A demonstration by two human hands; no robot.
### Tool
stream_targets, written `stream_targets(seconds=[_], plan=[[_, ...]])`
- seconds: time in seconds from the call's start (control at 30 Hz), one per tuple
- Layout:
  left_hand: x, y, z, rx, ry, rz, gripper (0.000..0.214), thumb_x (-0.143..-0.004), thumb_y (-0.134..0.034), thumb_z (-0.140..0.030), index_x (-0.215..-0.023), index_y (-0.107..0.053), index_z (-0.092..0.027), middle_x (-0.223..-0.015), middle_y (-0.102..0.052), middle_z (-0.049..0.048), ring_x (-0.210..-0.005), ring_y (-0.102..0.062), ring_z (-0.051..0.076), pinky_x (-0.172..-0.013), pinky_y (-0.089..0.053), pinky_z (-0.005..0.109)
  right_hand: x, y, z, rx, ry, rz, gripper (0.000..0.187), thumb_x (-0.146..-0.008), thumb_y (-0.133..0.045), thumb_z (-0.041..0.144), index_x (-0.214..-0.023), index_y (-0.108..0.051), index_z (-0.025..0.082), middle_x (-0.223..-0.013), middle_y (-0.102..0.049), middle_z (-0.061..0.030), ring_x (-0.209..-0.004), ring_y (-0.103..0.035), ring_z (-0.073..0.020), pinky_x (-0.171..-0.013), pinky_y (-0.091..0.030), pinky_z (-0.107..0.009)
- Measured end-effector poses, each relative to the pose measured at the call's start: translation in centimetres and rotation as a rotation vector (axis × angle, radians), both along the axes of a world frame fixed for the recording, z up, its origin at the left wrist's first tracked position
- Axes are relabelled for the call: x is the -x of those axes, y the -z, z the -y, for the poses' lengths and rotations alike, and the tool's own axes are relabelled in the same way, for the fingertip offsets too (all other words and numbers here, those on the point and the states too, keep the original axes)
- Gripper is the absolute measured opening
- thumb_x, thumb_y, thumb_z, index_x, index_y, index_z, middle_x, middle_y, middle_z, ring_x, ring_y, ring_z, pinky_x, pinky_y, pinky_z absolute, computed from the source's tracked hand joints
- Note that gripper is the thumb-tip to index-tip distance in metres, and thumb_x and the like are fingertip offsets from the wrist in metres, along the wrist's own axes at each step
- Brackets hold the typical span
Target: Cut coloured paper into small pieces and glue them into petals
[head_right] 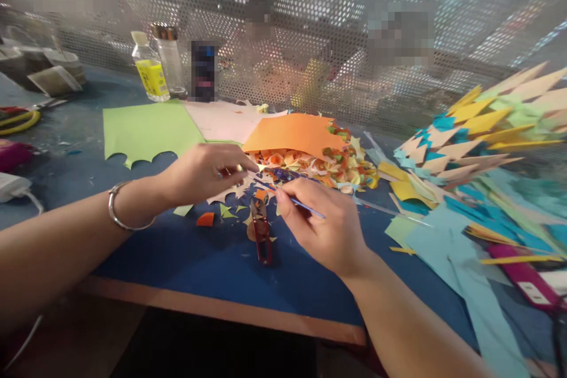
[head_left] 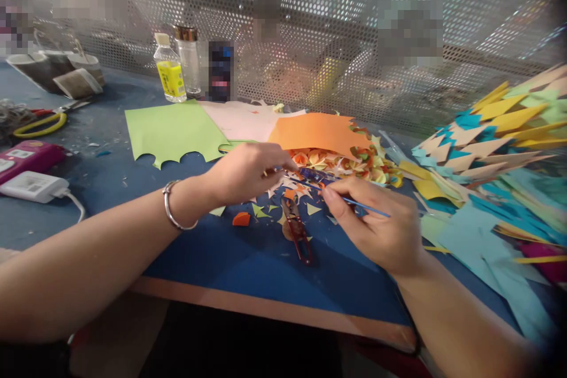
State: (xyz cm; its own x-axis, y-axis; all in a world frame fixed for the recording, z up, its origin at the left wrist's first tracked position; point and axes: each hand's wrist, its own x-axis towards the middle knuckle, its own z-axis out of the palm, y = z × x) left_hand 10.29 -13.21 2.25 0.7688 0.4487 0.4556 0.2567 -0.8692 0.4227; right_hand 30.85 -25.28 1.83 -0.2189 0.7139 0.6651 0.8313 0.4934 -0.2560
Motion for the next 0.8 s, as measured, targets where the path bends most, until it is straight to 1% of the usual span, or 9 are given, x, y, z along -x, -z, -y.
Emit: stream_targets(seconds=[0.1,0.2,0.3,0.43,0.5,0.57,0.67,0.73,0.8], plan=[[0.7,0.2,-2.0,0.013,-0.220,-0.127,0.026,-0.085,-0.050,-0.022,-0.101,-0.071,-0.016,-0.097,-0.070,0.0084,-0.079,-0.064,0.016,-0.074,-0.049,0.030,-0.5,0.0,-0.2,0.009,0.058,-0.025,0.012,-0.090,-0.057,0.021,-0.079,-0.061,0.022,-0.068,-0.066,-0.0001,-0.057,-0.061,-0.0143,-0.059,-0.047,-0.027],[0.6,1.0,-3.2,0.026,-0.220,-0.265,0.035,-0.084,-0.052,-0.032,-0.109,-0.068,-0.014,-0.105,-0.066,0.0121,-0.085,-0.063,0.019,-0.074,-0.048,0.033,-0.8,0.2,-0.5,0.051,0.053,-0.044,0.015,-0.089,-0.057,0.023,-0.075,-0.061,0.022,-0.068,-0.067,-0.0010,-0.060,-0.061,-0.0152,-0.059,-0.046,-0.027],[0.0,1.6,-3.5,0.003,-0.221,-0.328,0.037,-0.083,-0.051,-0.031,-0.112,-0.066,-0.013,-0.108,-0.063,0.0137,-0.082,-0.061,0.019,-0.073,-0.048,0.033,-0.9,0.4,-0.7,0.077,0.059,-0.071,0.017,-0.089,-0.057,0.025,-0.074,-0.061,0.021,-0.067,-0.067,-0.0011,-0.059,-0.060,-0.0147,-0.058,-0.046,-0.027],[0.0,1.6,-3.8,-0.047,-0.367,-0.308,0.037,-0.085,-0.046,-0.022,-0.118,-0.062,-0.014,-0.114,-0.060,0.0140,-0.081,-0.060,0.018,-0.072,-0.046,0.031,-1.1,0.5,-0.7,0.059,0.069,-0.121,0.014,-0.089,-0.058,0.025,-0.076,-0.062,0.021,-0.069,-0.067,-0.0016,-0.060,-0.061,-0.0144,-0.057,-0.047,-0.025],[0.5,1.3,-4.0,-0.050,-0.409,-0.274,0.038,-0.085,-0.047,-0.023,-0.120,-0.061,-0.014,-0.117,-0.058,0.0141,-0.079,-0.060,0.017,-0.071,-0.046,0.031,-1.2,0.5,-0.7,0.061,0.078,-0.095,0.014,-0.088,-0.058,0.025,-0.076,-0.062,0.020,-0.068,-0.067,-0.0015,-0.059,-0.061,-0.0142,-0.056,-0.046,-0.024],[1.1,0.9,-3.8,-0.031,-0.382,-0.244,0.038,-0.084,-0.051,-0.027,-0.118,-0.061,-0.015,-0.116,-0.059,0.0131,-0.078,-0.061,0.016,-0.072,-0.047,0.031,-1.4,0.6,-0.8,0.098,0.074,-0.035,0.014,-0.088,-0.058,0.026,-0.077,-0.063,0.020,-0.066,-0.065,-0.0009,-0.058,-0.060,-0.0138,-0.054,-0.045,-0.024],[1.6,-0.1,-3.1,0.003,-0.299,-0.246,0.029,-0.081,-0.054,-0.028,-0.105,-0.066,-0.017,-0.103,-0.066,0.0094,-0.080,-0.062,0.017,-0.073,-0.046,0.030,-1.6,0.6,-1.0,0.175,0.026,0.065,0.016,-0.089,-0.055,0.024,-0.076,-0.062,0.019,-0.066,-0.065,-0.0008,-0.057,-0.059,-0.0132,-0.055,-0.044,-0.025],[1.8,-0.9,-2.2,0.056,-0.224,-0.314,0.021,-0.081,-0.054,-0.028,-0.092,-0.070,-0.018,-0.091,-0.069,0.0067,-0.077,-0.062,0.017,-0.070,-0.044,0.029,-1.7,0.7,-1.1,0.199,-0.003,0.135,0.016,-0.090,-0.054,0.024,-0.076,-0.061,0.019,-0.068,-0.065,-0.0013,-0.057,-0.060,-0.0135,-0.057,-0.043,-0.025],[2.1,-2.0,-1.4,0.188,-0.073,-0.467,0.018,-0.081,-0.057,-0.030,-0.086,-0.071,-0.019,-0.080,-0.070,0.0037,-0.070,-0.061,0.015,-0.063,-0.042,0.026,-1.8,0.6,-1.1,0.219,-0.019,0.210,0.017,-0.091,-0.052,0.025,-0.079,-0.062,0.018,-0.070,-0.066,-0.0019,-0.060,-0.062,-0.0146,-0.058,-0.043,-0.026]])
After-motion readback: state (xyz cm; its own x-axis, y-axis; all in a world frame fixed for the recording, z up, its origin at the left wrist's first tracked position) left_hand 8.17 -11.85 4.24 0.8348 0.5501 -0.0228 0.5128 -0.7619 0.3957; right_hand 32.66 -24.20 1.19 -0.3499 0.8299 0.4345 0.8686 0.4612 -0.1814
